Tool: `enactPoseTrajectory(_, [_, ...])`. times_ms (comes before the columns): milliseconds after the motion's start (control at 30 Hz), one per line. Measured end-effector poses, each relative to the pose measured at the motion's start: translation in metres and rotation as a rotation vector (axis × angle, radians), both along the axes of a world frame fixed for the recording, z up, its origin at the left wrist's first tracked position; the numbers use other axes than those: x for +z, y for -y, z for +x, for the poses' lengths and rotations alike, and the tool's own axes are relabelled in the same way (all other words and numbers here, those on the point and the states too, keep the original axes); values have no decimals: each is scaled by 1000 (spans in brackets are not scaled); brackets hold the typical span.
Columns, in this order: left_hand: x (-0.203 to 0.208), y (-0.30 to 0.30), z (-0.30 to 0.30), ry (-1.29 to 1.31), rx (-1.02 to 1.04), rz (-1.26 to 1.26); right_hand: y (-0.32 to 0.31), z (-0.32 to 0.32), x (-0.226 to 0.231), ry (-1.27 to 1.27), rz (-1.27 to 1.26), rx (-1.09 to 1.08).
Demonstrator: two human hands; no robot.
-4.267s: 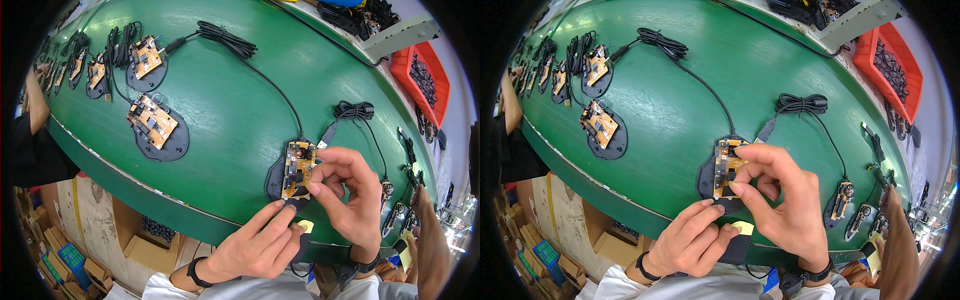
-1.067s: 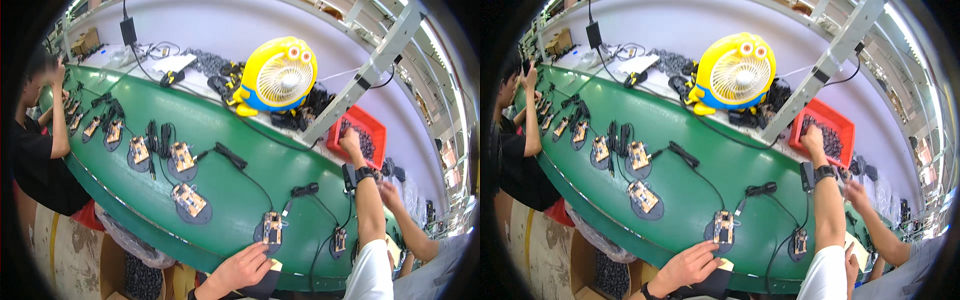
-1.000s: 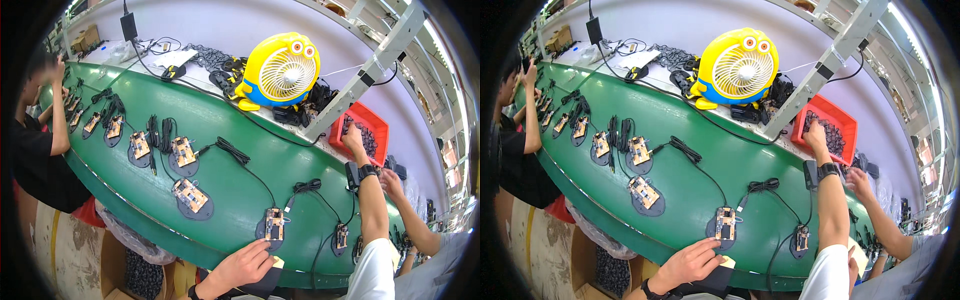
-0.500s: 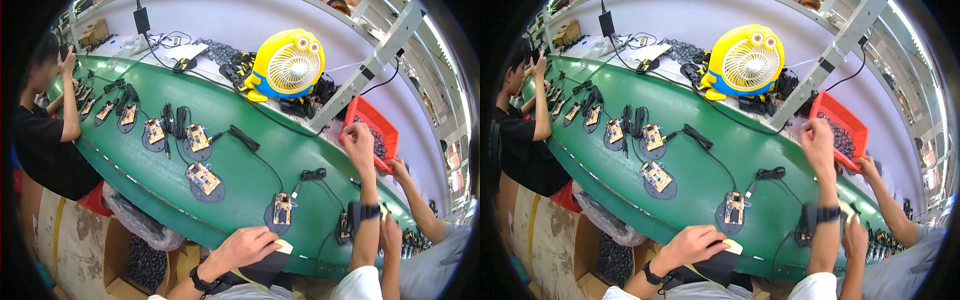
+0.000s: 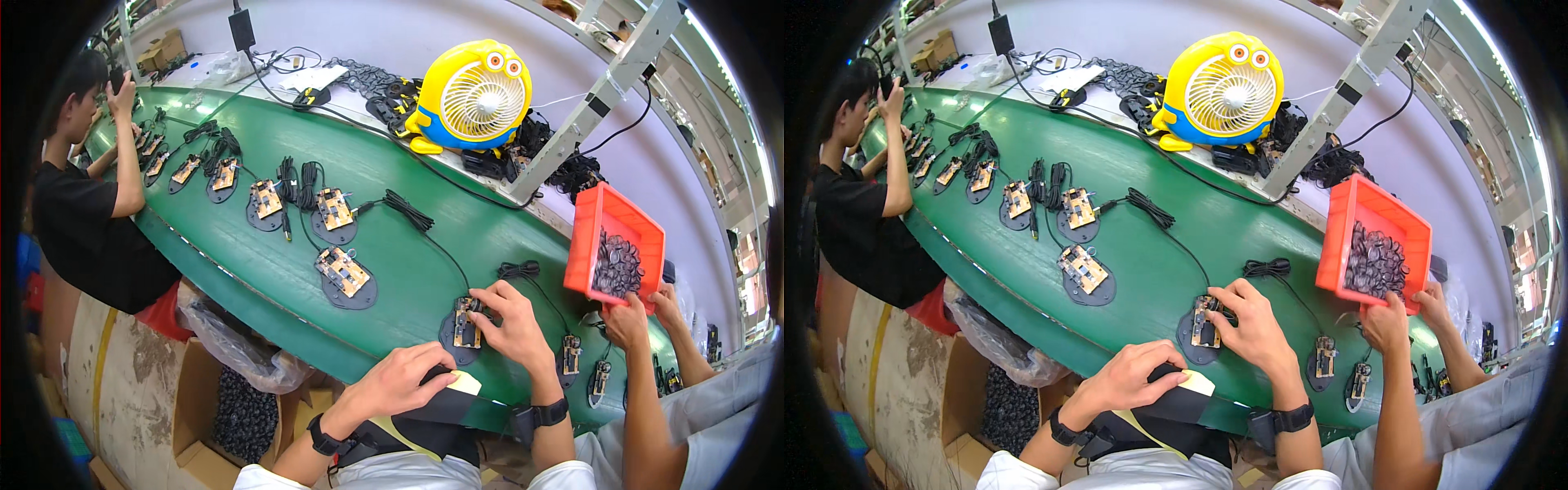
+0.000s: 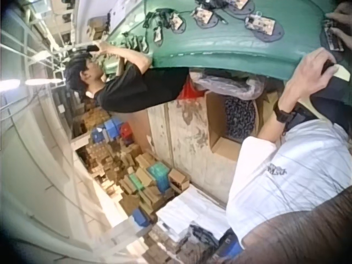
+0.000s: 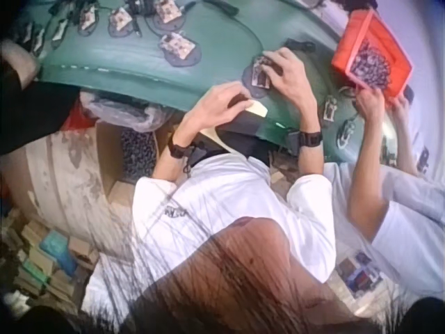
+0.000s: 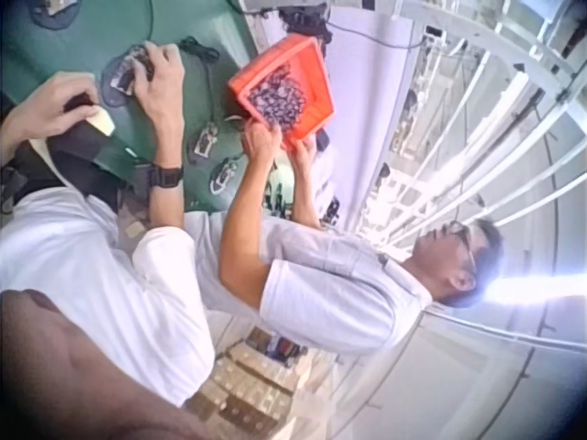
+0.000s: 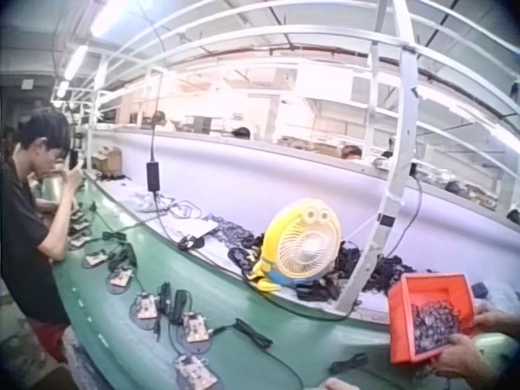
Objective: Assembling computer mouse components by applying adhesive tape and mounting circuit boards to the base.
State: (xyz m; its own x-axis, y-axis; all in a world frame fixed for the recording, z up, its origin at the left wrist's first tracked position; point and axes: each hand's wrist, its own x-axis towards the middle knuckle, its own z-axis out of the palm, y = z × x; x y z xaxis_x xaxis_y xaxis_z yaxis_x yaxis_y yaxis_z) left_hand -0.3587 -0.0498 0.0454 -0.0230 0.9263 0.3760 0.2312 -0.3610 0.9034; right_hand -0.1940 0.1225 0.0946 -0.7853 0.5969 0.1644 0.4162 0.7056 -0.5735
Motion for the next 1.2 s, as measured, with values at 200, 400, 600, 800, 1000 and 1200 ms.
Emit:
enactPoseTrajectory(200, [-1, 0, 8, -49, 93, 80, 6, -5, -1, 63, 50, -14])
enactPoseTrajectory(400, [-8, -1, 9, -272, 177, 136, 5, -4, 4, 105, 60, 31])
enactPoseTrajectory(600, [-7, -1, 13, -365, 193, 129, 7, 1, 7, 128, 121, 58])
enactPoseTrajectory(800, [-12, -1, 12, -358, 180, 108, 21, -11, 15, 397, 310, -17])
enactPoseTrajectory(1000, [-6, -1, 10, -384, 171, 118, 18, -14, 17, 391, 349, 86])
enactPoseTrajectory(1200, [-3, 5, 8, -56, 114, -1, 2, -5, 13, 352, 34, 43])
